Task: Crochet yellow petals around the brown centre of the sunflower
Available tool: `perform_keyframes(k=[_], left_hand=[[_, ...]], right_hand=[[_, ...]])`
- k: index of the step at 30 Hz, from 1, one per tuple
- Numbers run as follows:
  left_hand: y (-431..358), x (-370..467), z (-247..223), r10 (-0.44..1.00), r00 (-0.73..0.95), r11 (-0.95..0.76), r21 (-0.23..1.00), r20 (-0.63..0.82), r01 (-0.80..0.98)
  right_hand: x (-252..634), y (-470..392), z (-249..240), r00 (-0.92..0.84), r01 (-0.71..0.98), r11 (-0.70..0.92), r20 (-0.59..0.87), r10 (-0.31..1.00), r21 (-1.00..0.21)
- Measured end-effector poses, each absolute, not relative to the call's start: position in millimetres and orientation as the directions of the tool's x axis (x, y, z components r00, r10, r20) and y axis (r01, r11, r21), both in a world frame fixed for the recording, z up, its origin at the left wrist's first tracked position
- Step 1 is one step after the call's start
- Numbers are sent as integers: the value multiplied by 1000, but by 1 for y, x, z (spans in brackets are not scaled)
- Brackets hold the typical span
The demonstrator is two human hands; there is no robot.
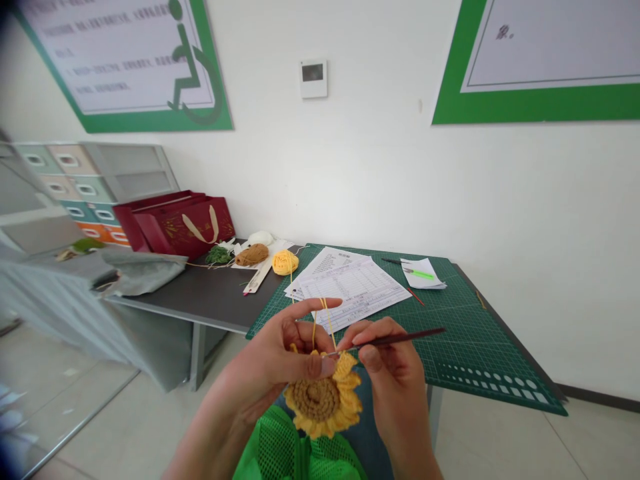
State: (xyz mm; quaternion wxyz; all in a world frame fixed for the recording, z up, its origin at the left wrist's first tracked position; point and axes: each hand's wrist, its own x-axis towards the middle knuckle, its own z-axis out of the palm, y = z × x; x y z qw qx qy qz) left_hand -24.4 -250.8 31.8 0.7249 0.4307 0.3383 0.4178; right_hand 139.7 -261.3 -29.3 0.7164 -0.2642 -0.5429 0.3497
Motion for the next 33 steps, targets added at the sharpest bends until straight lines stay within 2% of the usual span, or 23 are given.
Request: perform_keyframes(k=[4,9,20,25,30,33], left_hand=[[-252,-24,32,889,438,270,927,-136,-260],[-251,-26,35,885,446,254,940,-131,-229],[-247,-27,37,874,458,299,923,-164,-240],[-248,-28,36,881,442,299,922,-169,-245],[-248,-27,33,884,440,288,924,-156,-251],[-249,-27,33,888,436,280,922,-143,-269]], right_hand=[[148,-262,-27,132,-275,574,561,817,-772],[156,-260,-23,77,-264,575,577,813,-774],[176,-254,-5,-131,-162,699,718,684,-696],[179,-261,-2,-201,41,823,802,562,-566],[181,-269,1,-259,211,877,840,477,-432],[178,-273,3,-330,350,901,867,373,-255]])
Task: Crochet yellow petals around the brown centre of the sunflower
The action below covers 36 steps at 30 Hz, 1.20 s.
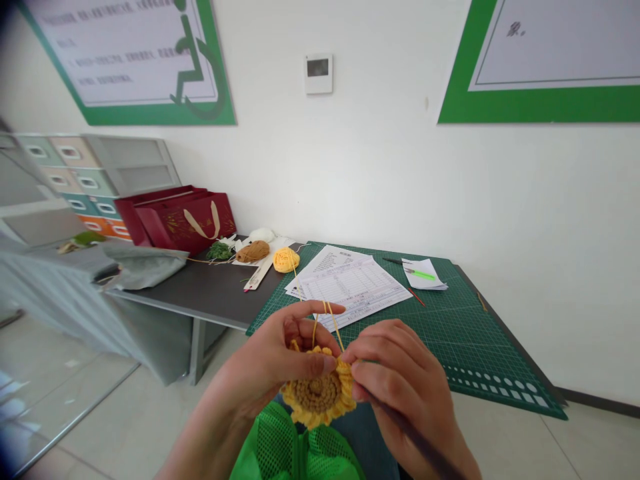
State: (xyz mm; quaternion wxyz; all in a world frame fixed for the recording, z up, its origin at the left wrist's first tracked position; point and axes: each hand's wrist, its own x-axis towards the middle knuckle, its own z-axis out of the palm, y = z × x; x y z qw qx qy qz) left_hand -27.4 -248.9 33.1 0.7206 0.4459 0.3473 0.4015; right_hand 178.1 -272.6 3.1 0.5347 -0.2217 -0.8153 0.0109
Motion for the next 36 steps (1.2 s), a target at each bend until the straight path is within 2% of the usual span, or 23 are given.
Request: perform_keyframes(k=[2,4,8,14,18,20,22,26,27,29,32,36], left_hand=[[-250,-27,34,889,438,282,914,-134,-293],[-252,-27,35,889,438,295,900,-135,-322],[-253,-21,33,897,416,318,872,-150,-372],[-252,-5,23,956,267,222,897,-122,-384],[-253,-4,31,982,181,95,953,-44,-287],[-254,-7,37,985,170,61,967,-19,-246],[-254,-11,41,983,186,58,972,-15,-226],[-252,-17,42,950,307,131,958,-48,-255],[-251,-18,41,939,339,153,950,-54,-271],[-249,-19,39,924,377,183,935,-58,-304],[-248,-20,38,929,366,195,916,-57,-351],[-251,-15,35,939,336,206,893,-66,-401]], right_hand=[[176,-273,1,-357,428,894,884,301,-131],[173,-272,-6,-333,468,879,904,267,-88],[168,-264,-30,-186,468,875,954,237,-126],[142,-261,-45,-14,667,738,989,150,-103],[136,-272,-30,8,731,666,977,212,-151],[142,-277,-22,-40,719,676,960,276,-165],[152,-280,-15,-13,644,711,925,379,-282],[162,-276,-11,134,295,674,728,673,-677],[160,-273,-10,134,201,647,675,726,-735],[152,-266,-10,89,88,621,627,774,-779],[140,-258,-15,58,104,670,677,734,-735],[141,-256,-29,103,300,795,846,523,-527]])
